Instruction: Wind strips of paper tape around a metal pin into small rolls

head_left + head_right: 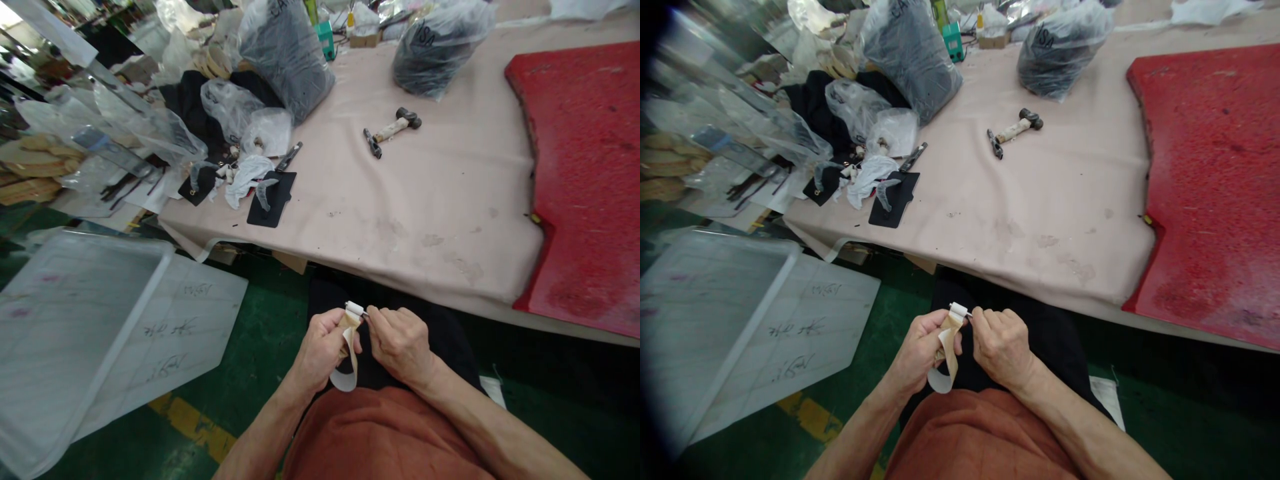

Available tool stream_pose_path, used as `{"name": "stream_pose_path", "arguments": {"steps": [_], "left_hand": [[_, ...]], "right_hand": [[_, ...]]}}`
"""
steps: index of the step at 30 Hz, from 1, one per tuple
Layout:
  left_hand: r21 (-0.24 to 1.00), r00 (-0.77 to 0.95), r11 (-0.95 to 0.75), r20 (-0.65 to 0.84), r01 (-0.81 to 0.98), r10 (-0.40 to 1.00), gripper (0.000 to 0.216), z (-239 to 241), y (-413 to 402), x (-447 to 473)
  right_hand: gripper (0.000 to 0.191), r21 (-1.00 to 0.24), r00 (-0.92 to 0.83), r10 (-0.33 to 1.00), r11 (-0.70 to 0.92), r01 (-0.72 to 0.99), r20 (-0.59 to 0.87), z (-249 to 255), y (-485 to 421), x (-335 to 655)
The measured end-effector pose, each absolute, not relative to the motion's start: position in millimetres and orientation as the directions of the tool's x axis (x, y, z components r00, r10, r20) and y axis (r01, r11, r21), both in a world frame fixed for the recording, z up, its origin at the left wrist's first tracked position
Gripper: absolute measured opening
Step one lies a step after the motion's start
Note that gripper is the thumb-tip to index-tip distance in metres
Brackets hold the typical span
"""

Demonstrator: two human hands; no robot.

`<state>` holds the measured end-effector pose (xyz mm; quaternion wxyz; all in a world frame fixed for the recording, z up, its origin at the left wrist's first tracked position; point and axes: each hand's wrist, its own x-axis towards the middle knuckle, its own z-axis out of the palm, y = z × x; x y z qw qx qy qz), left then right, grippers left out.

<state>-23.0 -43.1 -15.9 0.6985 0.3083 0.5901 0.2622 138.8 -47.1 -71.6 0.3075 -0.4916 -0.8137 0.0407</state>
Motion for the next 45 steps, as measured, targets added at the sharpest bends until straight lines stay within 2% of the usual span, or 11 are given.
{"name": "stream_pose_path", "arguments": {"steps": [9,11,13,16,18,22,27,35,37,42,45], "left_hand": [[0.770,0.027,0.633,-0.636,0.077,0.771,0.052,-26.7,-46.7,-16.6],[0.764,-0.026,0.641,-0.641,0.072,0.767,0.052,-29.9,-46.9,-15.6],[0.768,-0.044,0.632,-0.631,0.100,0.774,0.052,-31.4,-47.0,-16.9],[0.777,-0.007,0.616,-0.621,0.129,0.784,0.051,-31.2,-46.6,-21.8],[0.783,0.027,0.609,-0.617,0.127,0.787,0.049,-30.2,-46.1,-24.7],[0.795,0.098,0.586,-0.602,0.155,0.792,0.049,-28.2,-45.0,-26.3],[0.835,0.221,0.538,-0.550,0.119,0.805,0.041,-23.1,-41.4,-27.9],[0.863,0.274,0.424,-0.493,0.274,0.826,0.034,-15.4,-35.4,-43.9],[0.843,0.295,0.423,-0.519,0.333,0.802,0.047,-10.7,-33.8,-48.5],[0.813,0.463,0.296,-0.541,0.501,0.702,0.125,6.5,-20.5,-59.1],[0.816,0.506,0.243,-0.528,0.524,0.682,0.104,13.5,-9.7,-60.7]], "right_hand": [[0.015,-0.254,-0.441,0.751,0.608,0.753,0.490,-73.6,-48.7,142.0],[0.015,-0.291,-0.445,0.760,0.612,0.736,0.474,-71.8,-49.0,140.6],[0.020,-0.455,-0.419,0.833,0.549,0.701,0.361,-66.7,-47.4,140.3],[0.022,-0.838,-0.447,0.889,0.169,0.519,-0.098,-54.1,-38.3,144.8],[0.027,-0.927,-0.549,0.768,-0.152,0.344,-0.330,-47.1,-29.3,149.8],[0.043,-0.885,-0.645,0.653,-0.459,0.082,-0.398,-48.1,-18.4,154.5],[0.047,-0.697,-0.620,0.634,-0.692,-0.187,-0.463,-58.4,-25.0,149.3],[0.050,-0.787,-0.564,0.729,-0.581,-0.208,-0.389,-56.1,-19.2,152.6],[0.050,-0.826,-0.553,0.738,-0.544,-0.149,-0.387,-54.0,-16.3,154.8],[0.047,-0.889,-0.510,0.760,-0.457,0.022,-0.403,-50.6,-14.3,158.5],[0.043,-0.923,-0.508,0.780,-0.375,0.087,-0.365,-50.7,-14.6,158.9]]}}
